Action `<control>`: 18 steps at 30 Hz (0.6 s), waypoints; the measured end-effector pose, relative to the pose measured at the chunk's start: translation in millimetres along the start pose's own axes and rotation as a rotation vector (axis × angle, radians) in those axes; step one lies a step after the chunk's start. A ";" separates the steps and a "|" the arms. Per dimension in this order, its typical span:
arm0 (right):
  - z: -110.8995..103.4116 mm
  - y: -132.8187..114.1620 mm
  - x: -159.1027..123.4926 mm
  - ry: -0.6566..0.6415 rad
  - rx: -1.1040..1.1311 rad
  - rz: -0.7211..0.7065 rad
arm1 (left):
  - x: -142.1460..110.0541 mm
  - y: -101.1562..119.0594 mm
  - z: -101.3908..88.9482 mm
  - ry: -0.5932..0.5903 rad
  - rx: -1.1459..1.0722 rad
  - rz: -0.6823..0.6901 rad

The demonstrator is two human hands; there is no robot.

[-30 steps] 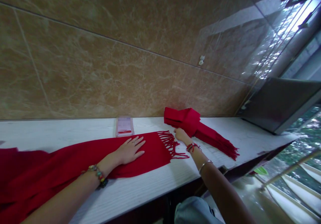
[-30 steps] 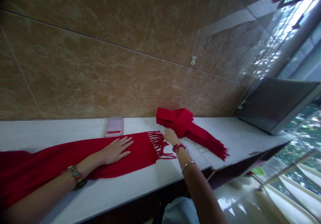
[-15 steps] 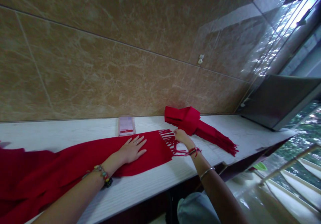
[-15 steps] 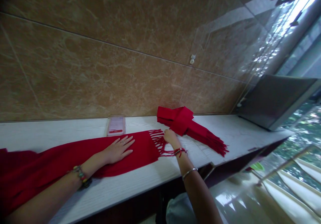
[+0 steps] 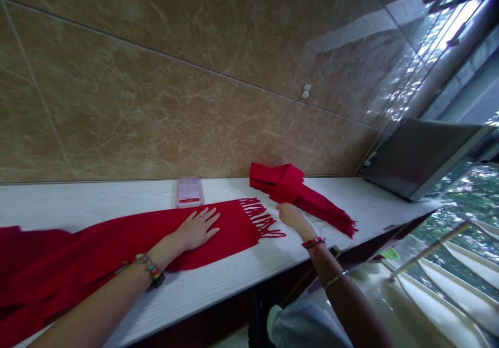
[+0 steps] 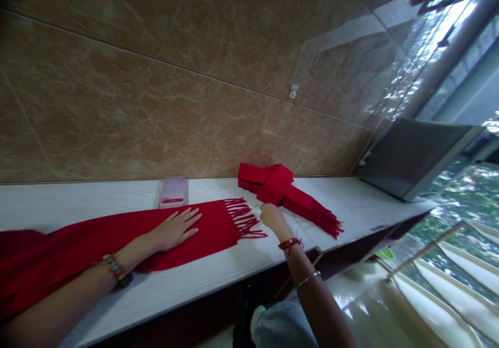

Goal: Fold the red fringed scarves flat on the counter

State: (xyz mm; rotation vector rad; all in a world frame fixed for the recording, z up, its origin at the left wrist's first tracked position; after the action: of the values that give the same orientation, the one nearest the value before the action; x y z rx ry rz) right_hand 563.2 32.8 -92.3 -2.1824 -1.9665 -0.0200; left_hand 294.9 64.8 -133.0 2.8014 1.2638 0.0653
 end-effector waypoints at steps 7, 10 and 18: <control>26.0 -58.7 17.2 -0.049 0.121 -0.101 | 1.6 -2.8 2.9 0.018 0.003 0.003; 22.4 -37.4 23.4 -0.042 0.100 -0.010 | 0.9 -2.6 2.1 0.013 0.003 0.011; -4.4 -21.9 10.9 0.076 0.137 -0.077 | 0.5 -2.2 2.6 0.033 -0.011 0.015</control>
State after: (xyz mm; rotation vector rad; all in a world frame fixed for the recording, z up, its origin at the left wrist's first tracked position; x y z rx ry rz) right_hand 543.4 44.8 -83.3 -1.9908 -1.9490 0.0190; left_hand 293.8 66.5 -135.8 2.8123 1.2456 0.1187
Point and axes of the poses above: each hand's wrist, its own x-axis towards the middle knuckle, its own z-axis out of the palm, y = z × x, the point moved 4 cm from there along x, towards the middle knuckle, and after that the axes turned 4 degrees about y, right-handed, at the moved point
